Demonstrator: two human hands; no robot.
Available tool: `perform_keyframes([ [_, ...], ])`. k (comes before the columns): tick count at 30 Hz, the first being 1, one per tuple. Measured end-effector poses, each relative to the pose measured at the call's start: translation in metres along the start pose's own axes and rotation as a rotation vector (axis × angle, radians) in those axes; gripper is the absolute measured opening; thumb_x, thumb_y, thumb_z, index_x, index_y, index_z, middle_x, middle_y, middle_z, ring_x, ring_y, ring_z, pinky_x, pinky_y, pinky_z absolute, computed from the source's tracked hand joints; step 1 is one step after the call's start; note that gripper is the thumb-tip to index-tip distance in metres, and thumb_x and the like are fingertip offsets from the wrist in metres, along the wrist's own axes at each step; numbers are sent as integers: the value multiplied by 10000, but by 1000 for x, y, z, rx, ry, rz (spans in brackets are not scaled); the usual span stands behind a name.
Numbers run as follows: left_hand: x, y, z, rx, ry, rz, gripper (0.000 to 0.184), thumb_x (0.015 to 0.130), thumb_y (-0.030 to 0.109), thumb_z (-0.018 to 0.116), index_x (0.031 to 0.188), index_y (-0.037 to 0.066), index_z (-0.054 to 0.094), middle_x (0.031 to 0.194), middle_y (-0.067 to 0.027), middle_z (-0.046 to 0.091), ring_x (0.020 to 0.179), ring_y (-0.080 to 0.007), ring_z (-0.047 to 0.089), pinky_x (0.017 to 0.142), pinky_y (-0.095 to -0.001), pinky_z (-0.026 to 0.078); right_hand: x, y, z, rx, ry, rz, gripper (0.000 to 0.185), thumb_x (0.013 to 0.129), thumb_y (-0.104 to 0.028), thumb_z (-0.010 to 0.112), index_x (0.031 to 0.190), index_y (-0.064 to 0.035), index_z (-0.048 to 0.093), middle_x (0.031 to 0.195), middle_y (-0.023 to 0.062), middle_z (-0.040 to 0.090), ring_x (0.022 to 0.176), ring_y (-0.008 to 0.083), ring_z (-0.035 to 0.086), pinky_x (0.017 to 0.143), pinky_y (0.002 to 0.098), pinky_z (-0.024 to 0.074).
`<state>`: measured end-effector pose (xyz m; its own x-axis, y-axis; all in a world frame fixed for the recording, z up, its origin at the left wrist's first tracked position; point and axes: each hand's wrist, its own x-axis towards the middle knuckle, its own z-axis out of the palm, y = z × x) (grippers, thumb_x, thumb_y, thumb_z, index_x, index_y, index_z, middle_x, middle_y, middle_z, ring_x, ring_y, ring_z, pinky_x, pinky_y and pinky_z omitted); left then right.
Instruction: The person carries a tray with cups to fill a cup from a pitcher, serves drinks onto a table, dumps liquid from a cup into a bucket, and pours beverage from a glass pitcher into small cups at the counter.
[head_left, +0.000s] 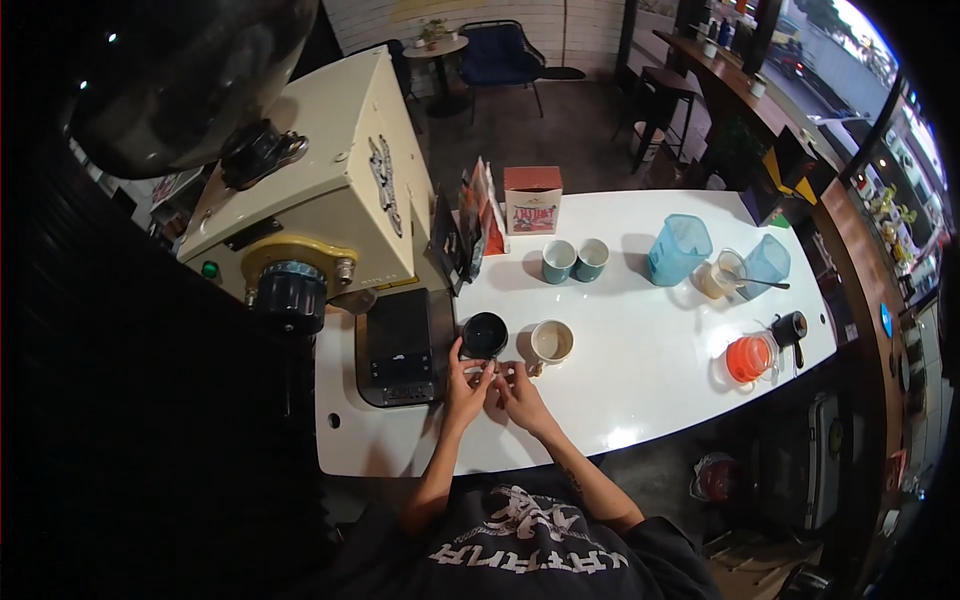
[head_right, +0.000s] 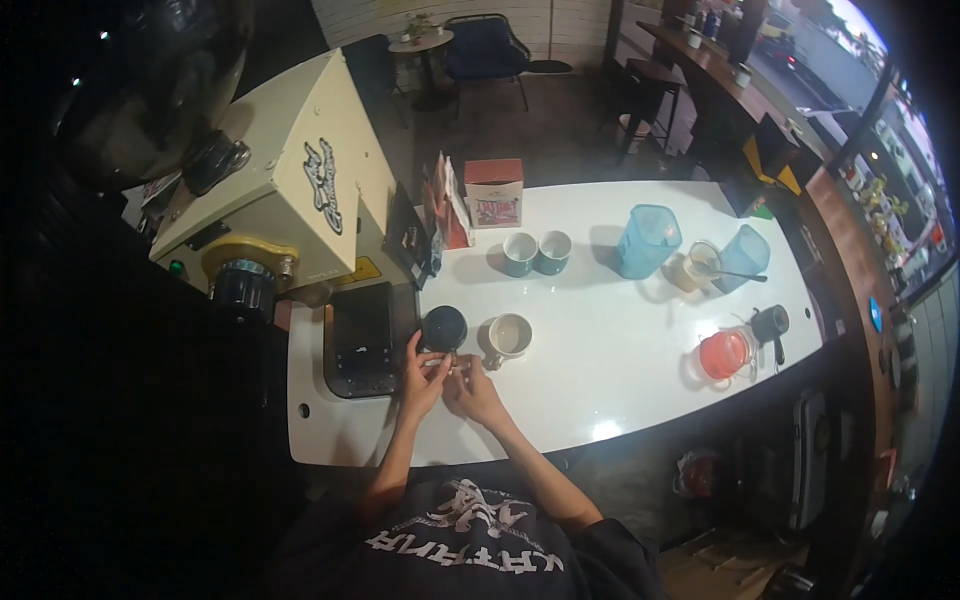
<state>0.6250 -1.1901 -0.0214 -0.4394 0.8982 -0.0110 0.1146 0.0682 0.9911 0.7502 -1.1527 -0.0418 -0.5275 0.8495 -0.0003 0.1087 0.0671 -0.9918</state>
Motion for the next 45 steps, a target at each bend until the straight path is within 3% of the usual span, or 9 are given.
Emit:
perform_keyframes([
  [3,2,-4,7,-68,63,49,824,807,68,709,1435,68,174,917,-131,629,732,-158,646,615,-236,526,-28,-13,-22,-8,-36,122,265,973,-172,469,1167,4,428,821,101,593,629,133,585,567,276,477],
  [10,0,7,23,-12,115,-4,897,782,77,735,1446,99,133,907,-140,628,715,-161,651,589,-244,526,-49,-17,-59,58,96,245,270,953,-153,504,1146,30,462,843,115,618,627,125,585,577,260,482],
  [18,11,10,19,-57,227,41,770,801,76,703,1420,76,245,925,-131,601,675,-160,628,568,-251,517,-34,-20,-56,212,142,237,401,943,-209,532,1258,26,451,868,158,628,627,144,604,561,280,488],
  [24,4,23,18,122,236,108,586,804,83,697,1310,65,403,881,-77,530,713,-145,581,606,-250,513,-36,-18,-61,209,76,269,461,935,-214,544,1313,20,424,889,155,635,658,141,599,606,288,495],
  [26,-1,15,18,371,348,303,496,818,91,692,1231,28,424,821,-53,488,698,-111,558,521,-234,452,-40,-15,-65,185,64,255,467,929,-212,552,1318,12,424,896,155,639,669,143,601,616,291,498],
  [28,-10,19,28,281,301,280,359,846,139,674,1115,12,473,813,-61,519,649,-98,534,503,-238,432,-46,-24,-68,139,8,249,408,952,-172,518,1312,2,437,845,102,625,666,112,575,609,256,476],
  [31,-26,6,38,67,-87,11,252,931,217,568,1041,0,505,832,-65,550,599,-77,536,454,-232,495,-53,-20,-66,210,37,254,412,944,-170,535,1305,4,437,886,107,618,686,114,583,622,261,484],
  [34,-40,14,49,39,-180,-145,286,932,242,569,1051,-10,506,809,-71,559,574,-86,544,470,-232,503,-61,-14,-72,156,75,219,410,936,-169,552,1291,4,441,922,114,613,691,119,589,632,267,491],
  [45,-40,35,77,-9,-201,-386,401,938,363,542,1179,48,486,890,-103,628,596,-146,613,466,-231,470,-111,-19,-132,195,295,311,272,931,-182,526,1106,22,567,861,89,628,688,110,583,636,247,476],
])
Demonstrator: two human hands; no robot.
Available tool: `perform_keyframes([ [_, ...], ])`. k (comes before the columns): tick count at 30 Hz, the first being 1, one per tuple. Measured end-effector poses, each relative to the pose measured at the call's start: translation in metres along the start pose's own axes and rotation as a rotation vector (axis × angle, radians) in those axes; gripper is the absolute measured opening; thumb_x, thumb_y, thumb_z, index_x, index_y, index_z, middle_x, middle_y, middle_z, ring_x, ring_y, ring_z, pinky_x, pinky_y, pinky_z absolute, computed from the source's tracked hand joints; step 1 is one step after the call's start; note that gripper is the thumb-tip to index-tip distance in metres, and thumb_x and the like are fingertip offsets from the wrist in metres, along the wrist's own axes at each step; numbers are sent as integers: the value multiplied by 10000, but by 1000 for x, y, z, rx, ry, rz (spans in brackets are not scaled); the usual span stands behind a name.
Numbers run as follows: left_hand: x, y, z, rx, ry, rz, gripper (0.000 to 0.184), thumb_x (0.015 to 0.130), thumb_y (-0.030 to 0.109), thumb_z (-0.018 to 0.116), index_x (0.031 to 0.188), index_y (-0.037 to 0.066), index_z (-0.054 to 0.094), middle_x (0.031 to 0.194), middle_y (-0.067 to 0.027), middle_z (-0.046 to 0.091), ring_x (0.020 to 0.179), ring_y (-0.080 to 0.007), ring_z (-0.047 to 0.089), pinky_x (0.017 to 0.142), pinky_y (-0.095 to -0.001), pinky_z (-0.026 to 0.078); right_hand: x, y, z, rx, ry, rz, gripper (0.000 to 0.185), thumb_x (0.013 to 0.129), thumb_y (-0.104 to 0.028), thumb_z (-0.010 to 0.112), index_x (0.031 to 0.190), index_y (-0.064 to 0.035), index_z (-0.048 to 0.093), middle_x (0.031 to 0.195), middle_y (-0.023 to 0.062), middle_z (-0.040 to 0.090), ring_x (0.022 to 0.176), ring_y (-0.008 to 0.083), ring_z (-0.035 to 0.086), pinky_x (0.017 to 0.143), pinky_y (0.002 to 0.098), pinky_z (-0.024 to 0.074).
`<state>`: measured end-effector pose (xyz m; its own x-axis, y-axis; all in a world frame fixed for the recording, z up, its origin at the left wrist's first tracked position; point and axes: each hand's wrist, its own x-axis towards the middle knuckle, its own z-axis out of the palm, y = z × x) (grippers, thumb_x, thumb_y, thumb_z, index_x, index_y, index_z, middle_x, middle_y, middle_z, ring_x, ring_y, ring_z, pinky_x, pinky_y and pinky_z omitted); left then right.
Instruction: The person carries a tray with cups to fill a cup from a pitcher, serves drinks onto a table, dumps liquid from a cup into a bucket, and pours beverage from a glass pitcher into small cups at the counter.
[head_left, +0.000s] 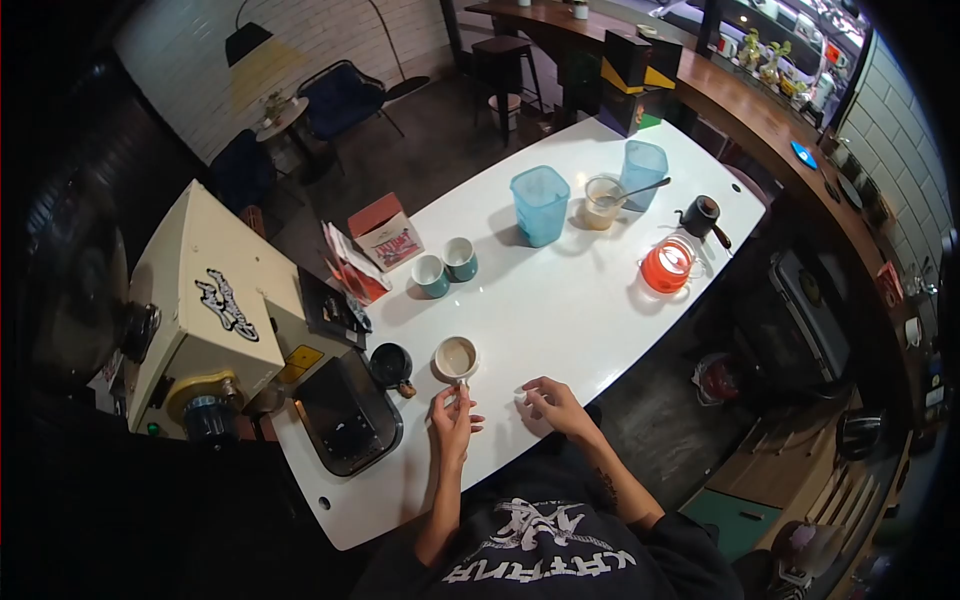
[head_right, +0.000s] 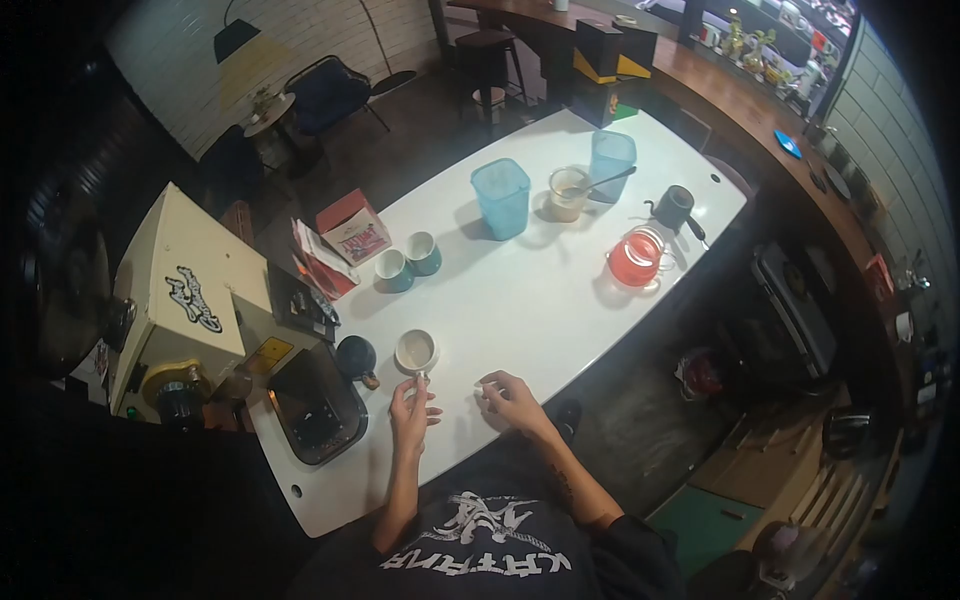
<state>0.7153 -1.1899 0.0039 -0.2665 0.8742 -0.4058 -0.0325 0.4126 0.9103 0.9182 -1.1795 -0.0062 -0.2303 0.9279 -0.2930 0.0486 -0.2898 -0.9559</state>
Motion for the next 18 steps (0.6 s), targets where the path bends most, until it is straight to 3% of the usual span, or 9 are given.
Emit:
perform_keyframes([
  [4,8,-6,13,-89,-84,-56,356,952,350,518,1152,61,461,866,-93,625,584,-142,625,458,-228,476,-9,2,-16,10,66,41,263,932,-184,526,1091,20,576,838,79,628,684,106,576,635,245,475],
  [6,10,-7,21,-108,-81,-16,433,959,461,444,1127,62,472,986,-108,590,691,-150,612,552,-241,472,-14,4,-23,46,76,45,259,937,-187,523,1076,23,585,822,73,628,680,101,567,638,242,475],
  [9,17,-9,32,-165,-52,-57,438,961,481,421,1072,62,479,1041,-112,556,752,-172,607,590,-254,480,-22,8,-34,93,108,60,257,929,-182,529,1040,44,582,830,88,617,670,119,579,623,263,488],
  [14,29,-11,46,-259,39,-97,421,923,577,419,911,158,456,851,-15,460,758,-179,560,607,-295,421,-35,11,-58,193,177,46,236,931,-154,520,1019,55,583,800,89,622,673,116,578,628,264,491],
  [18,27,-6,67,-279,66,-103,391,950,528,398,837,155,439,786,6,467,702,-151,567,553,-270,436,-45,17,-88,165,215,-30,223,930,-143,514,997,55,589,789,86,623,665,120,575,634,261,494],
])
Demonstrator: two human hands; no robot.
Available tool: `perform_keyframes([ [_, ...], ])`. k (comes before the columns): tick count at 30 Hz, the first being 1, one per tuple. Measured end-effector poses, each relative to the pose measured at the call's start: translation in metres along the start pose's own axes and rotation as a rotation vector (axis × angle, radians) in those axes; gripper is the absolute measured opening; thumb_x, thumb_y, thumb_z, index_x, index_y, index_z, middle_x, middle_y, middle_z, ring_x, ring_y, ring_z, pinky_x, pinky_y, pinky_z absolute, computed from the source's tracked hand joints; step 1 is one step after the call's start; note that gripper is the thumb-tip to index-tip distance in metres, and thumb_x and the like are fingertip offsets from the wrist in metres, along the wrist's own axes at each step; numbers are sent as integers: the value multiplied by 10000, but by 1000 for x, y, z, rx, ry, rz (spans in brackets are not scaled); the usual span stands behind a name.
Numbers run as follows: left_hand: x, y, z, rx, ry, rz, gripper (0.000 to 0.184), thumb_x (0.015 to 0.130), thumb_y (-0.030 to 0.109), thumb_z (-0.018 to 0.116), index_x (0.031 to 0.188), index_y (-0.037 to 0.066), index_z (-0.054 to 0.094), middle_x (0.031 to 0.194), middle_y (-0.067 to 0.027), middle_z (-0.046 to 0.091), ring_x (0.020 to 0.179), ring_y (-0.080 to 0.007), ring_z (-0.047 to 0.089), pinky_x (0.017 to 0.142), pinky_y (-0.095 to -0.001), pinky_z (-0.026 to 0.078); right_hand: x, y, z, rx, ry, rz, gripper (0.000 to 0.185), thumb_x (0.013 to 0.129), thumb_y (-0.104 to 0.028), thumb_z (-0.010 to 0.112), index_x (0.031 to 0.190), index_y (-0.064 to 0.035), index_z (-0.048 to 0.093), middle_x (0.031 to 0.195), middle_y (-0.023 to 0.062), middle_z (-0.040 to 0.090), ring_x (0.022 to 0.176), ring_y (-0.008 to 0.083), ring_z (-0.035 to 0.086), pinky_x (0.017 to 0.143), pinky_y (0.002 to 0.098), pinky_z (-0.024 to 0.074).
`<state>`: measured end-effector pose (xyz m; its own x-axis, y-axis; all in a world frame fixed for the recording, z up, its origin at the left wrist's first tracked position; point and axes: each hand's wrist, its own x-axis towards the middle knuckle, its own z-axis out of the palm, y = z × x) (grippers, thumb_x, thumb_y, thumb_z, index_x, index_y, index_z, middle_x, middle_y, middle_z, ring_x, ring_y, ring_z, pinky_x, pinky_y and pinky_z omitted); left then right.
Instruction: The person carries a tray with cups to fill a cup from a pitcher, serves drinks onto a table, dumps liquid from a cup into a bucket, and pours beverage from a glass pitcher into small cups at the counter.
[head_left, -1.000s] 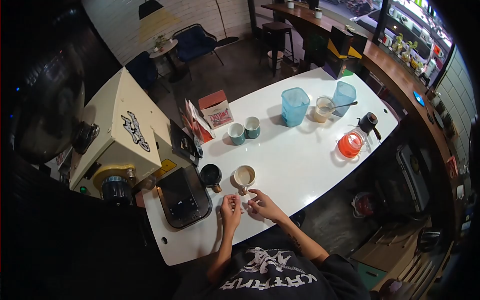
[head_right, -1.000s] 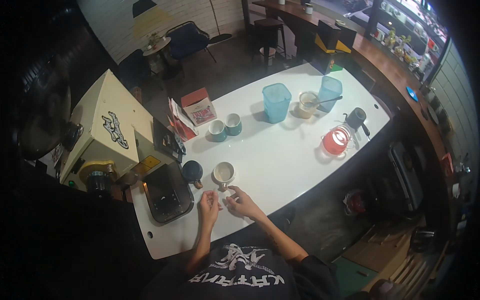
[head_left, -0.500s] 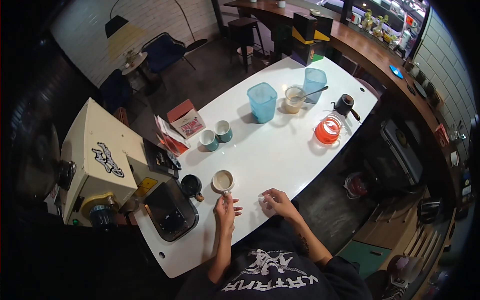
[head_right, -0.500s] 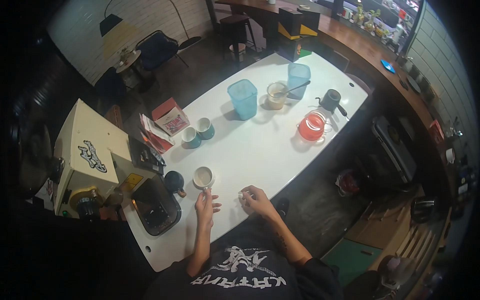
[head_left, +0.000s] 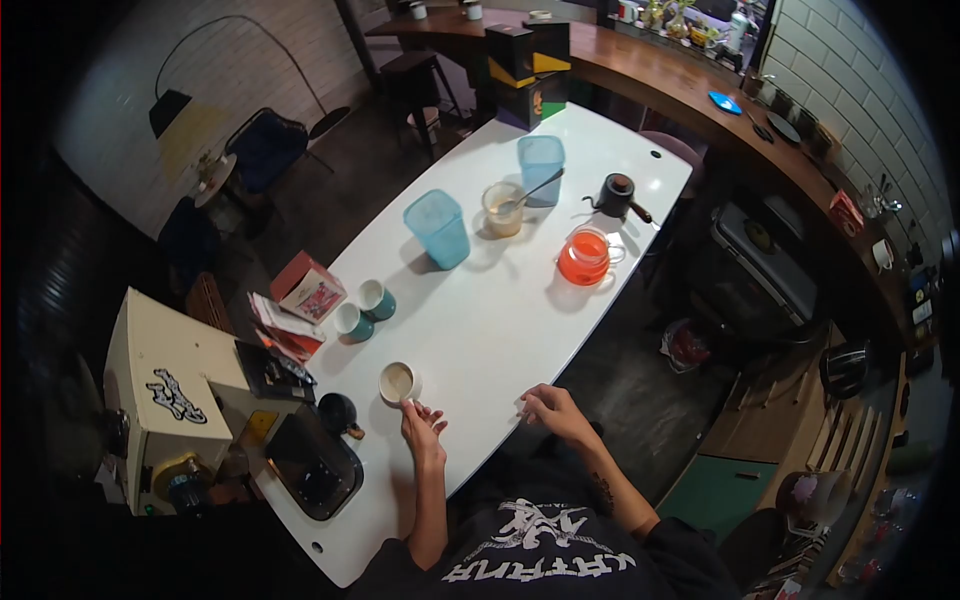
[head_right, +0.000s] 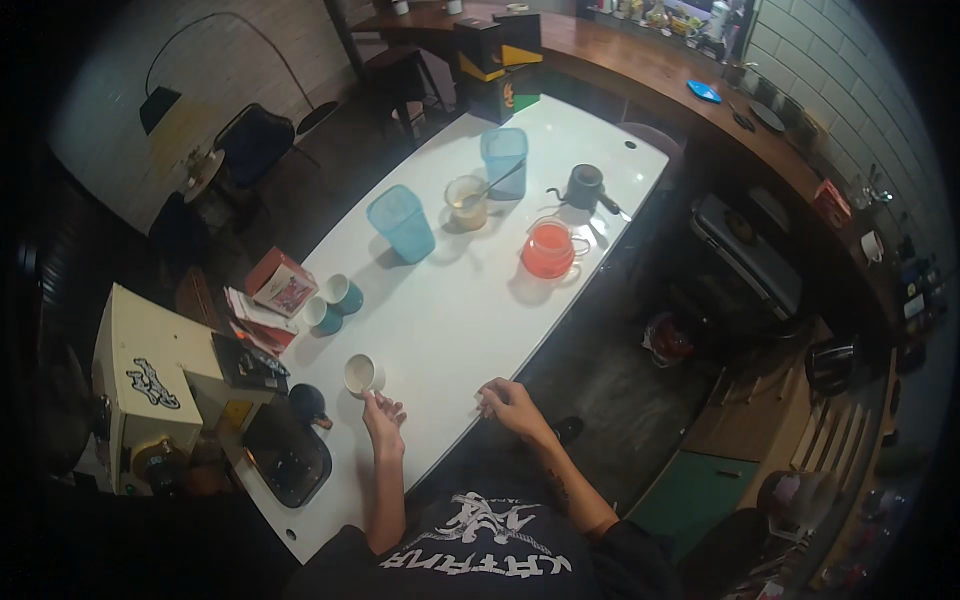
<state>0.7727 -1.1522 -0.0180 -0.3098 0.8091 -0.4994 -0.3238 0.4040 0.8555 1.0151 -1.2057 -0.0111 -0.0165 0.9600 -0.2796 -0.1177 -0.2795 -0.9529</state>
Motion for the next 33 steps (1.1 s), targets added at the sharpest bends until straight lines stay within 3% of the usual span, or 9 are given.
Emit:
perform_keyframes([
  [5,-47,-8,78,49,-87,84,383,959,508,394,850,143,438,817,-5,471,690,-149,561,510,-249,420,-8,-6,-57,97,80,-21,222,934,-152,513,991,46,595,797,79,622,658,120,577,630,258,496],
  [8,-81,-18,131,112,-310,101,372,986,459,362,869,116,444,812,-17,470,660,-131,561,485,-230,421,-15,-1,-101,137,158,-18,224,940,-175,530,998,33,591,798,68,614,662,104,581,620,236,493],
  [12,-115,-40,198,149,-633,-24,405,993,455,327,825,98,421,746,-13,454,590,-117,550,464,-212,423,-39,10,-166,252,279,-16,206,951,-172,526,1008,15,591,795,58,619,679,100,590,627,230,496],
  [15,-133,-72,244,266,-839,-102,410,963,507,384,870,112,444,772,-14,466,611,-114,548,482,-222,435,-70,21,-215,270,435,-56,201,951,-168,525,1006,15,590,798,59,618,673,96,587,623,229,495],
  [22,-188,-160,341,545,-1273,-359,377,969,482,391,861,133,483,796,-9,520,666,-113,587,537,-250,481,-215,58,-286,397,1064,-94,166,947,-139,525,980,6,598,785,62,614,652,96,582,593,228,484],
  [27,-246,-225,390,780,-1503,-534,380,945,501,433,951,128,507,861,-13,534,708,-131,568,613,-290,460,-332,104,-272,486,1625,-97,155,947,-135,521,948,-3,603,773,54,613,624,105,586,569,232,479],
  [29,-276,-245,406,877,-1556,-585,382,949,493,427,956,119,503,907,-26,537,756,-141,559,647,-296,454,-371,119,-262,515,1766,-90,172,960,-162,506,952,-14,591,755,49,609,638,99,578,575,239,474],
  [31,-324,-272,426,970,-1668,-601,390,949,497,424,960,115,501,921,-35,534,776,-149,557,654,-298,454,-413,129,-259,589,2111,-124,204,973,-199,491,962,-16,583,768,45,604,624,101,575,572,239,474],
  [33,-349,-286,441,1027,-1744,-589,398,949,501,422,964,110,498,935,-43,531,795,-156,554,661,-300,453,-435,131,-262,572,2244,-148,251,976,-254,482,1011,-26,582,809,46,597,645,99,576,589,235,475],
])
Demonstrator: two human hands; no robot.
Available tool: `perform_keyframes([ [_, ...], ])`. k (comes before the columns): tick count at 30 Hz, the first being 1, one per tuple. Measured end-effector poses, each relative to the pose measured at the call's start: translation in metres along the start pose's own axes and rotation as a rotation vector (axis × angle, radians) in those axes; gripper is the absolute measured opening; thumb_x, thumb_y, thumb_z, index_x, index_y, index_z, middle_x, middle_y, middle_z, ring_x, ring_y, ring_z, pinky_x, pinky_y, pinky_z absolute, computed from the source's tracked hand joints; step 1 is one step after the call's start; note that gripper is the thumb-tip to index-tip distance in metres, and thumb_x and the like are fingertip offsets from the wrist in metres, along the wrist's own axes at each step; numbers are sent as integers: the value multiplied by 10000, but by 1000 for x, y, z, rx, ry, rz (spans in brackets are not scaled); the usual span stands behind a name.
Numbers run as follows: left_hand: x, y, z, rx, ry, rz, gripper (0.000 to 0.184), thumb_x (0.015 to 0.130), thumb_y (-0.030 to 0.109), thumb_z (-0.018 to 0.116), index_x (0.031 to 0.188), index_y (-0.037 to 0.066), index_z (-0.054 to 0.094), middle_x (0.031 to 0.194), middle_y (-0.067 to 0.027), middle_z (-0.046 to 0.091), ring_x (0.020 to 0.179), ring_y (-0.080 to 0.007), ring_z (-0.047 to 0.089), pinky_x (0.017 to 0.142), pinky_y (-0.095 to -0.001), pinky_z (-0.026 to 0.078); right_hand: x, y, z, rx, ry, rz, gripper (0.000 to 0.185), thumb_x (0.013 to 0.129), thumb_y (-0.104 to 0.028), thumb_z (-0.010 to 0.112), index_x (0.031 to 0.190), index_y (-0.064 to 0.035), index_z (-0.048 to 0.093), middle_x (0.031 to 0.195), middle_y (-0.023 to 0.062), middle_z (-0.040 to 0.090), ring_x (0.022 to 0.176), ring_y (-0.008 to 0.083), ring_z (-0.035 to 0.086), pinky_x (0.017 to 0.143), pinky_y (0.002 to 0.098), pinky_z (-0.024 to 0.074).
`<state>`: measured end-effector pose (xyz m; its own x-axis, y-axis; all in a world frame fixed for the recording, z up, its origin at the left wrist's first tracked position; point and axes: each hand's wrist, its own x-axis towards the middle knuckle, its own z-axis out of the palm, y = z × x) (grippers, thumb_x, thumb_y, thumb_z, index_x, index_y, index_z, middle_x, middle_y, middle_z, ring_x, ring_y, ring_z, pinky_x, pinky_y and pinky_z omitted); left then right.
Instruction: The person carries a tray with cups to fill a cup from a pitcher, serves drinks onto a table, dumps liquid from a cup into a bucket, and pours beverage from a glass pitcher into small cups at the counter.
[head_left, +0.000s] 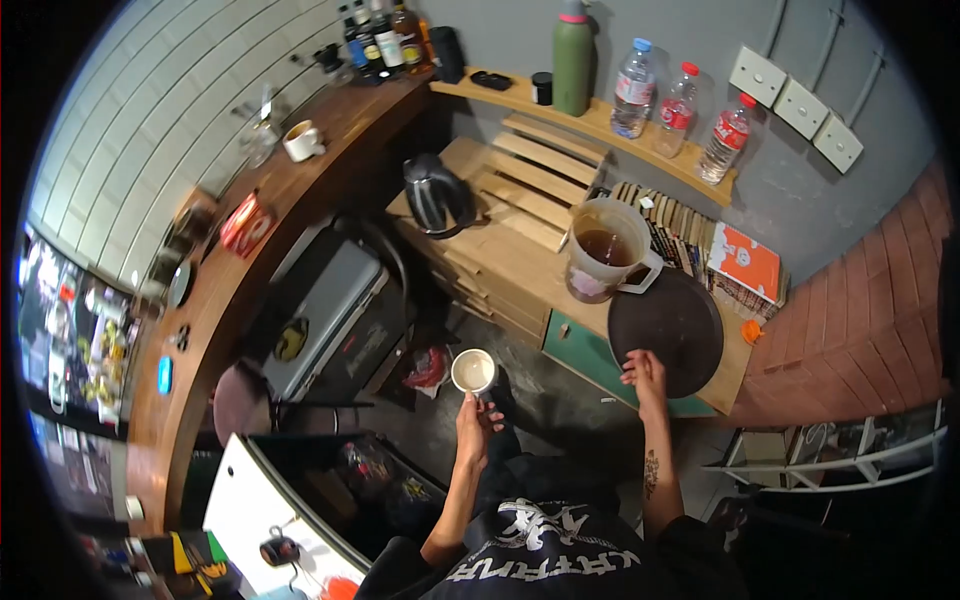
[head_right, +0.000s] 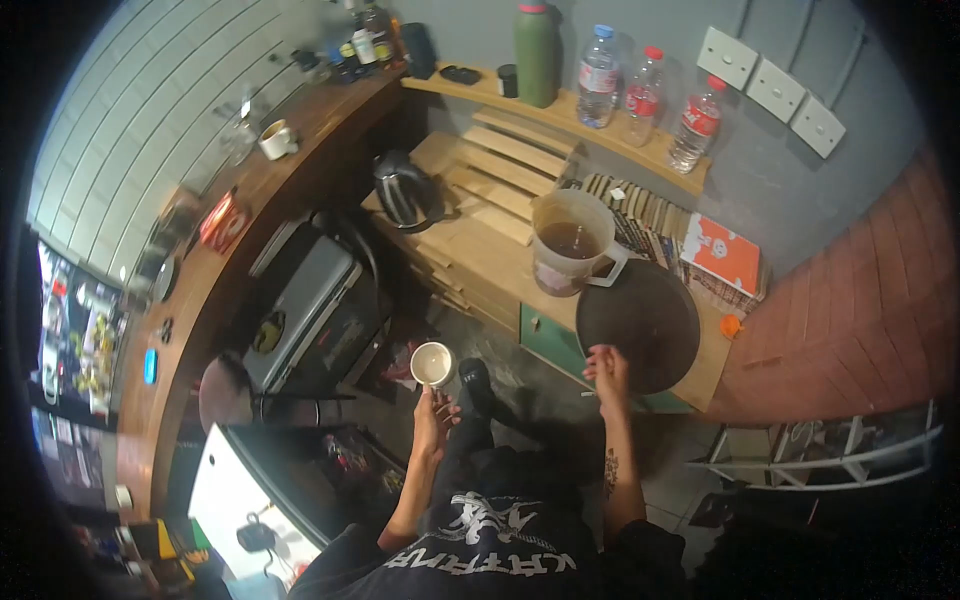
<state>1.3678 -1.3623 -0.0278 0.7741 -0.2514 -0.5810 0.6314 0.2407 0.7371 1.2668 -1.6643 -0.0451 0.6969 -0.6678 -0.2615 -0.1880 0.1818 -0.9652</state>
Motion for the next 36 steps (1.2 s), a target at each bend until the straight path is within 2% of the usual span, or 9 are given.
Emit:
perform_keyframes([
  [4,61,30,35,74,-149,-24,408,959,500,411,974,100,490,907,-45,536,760,-152,584,632,-292,476,52,-27,-3,-34,359,-166,365,978,-362,463,1164,-59,545,963,65,569,746,97,575,654,239,478],
  [5,75,39,42,116,-169,-27,417,959,502,409,1007,97,498,914,-43,532,762,-149,580,629,-286,478,65,-34,-7,-39,372,-128,400,974,-363,464,1259,-87,509,1131,87,543,919,160,574,755,285,484],
  [9,135,71,67,220,-252,-16,455,963,500,397,1129,90,504,931,-37,515,768,-144,573,626,-273,488,113,-55,2,-73,445,-173,501,974,-462,393,1332,-120,466,1329,89,440,1087,249,520,894,373,443],
  [12,181,94,91,277,-312,5,443,972,476,394,1131,75,496,953,-47,489,756,-169,598,606,-276,500,155,-36,-5,-131,412,86,693,914,-572,450,1281,14,484,1227,159,514,1069,249,521,871,372,457],
  [13,196,97,96,265,-349,-12,439,974,471,390,1127,73,491,955,-47,481,752,-177,607,610,-277,501,152,-49,8,18,422,-21,759,889,-608,466,1219,74,502,1178,157,538,1029,254,537,866,377,463],
  [17,228,109,129,311,-406,5,447,976,476,379,1123,65,477,975,-48,457,769,-206,633,635,-294,509,177,-35,3,-3,473,-79,633,949,-525,392,1091,57,597,1042,170,627,957,225,584,847,372,447],
  [19,239,109,141,320,-438,3,482,979,475,371,1174,44,466,1024,-67,459,805,-224,638,665,-307,509,187,-36,-3,129,312,-70,533,952,-470,405,876,14,614,790,105,628,745,197,593,704,339,450],
  [23,249,102,168,309,-405,109,552,977,485,364,1222,-1,452,1073,-114,464,810,-213,630,669,-306,512,188,-59,12,347,242,-63,430,942,-373,415,669,-62,532,557,41,487,480,151,482,496,289,383],
  [36,286,101,177,504,-437,320,537,993,461,324,1210,-7,473,1068,-117,534,799,-166,563,676,-310,500,215,-86,34,71,46,-111,563,941,-432,382,486,-102,380,416,2,378,336,99,365,338,255,268],
])
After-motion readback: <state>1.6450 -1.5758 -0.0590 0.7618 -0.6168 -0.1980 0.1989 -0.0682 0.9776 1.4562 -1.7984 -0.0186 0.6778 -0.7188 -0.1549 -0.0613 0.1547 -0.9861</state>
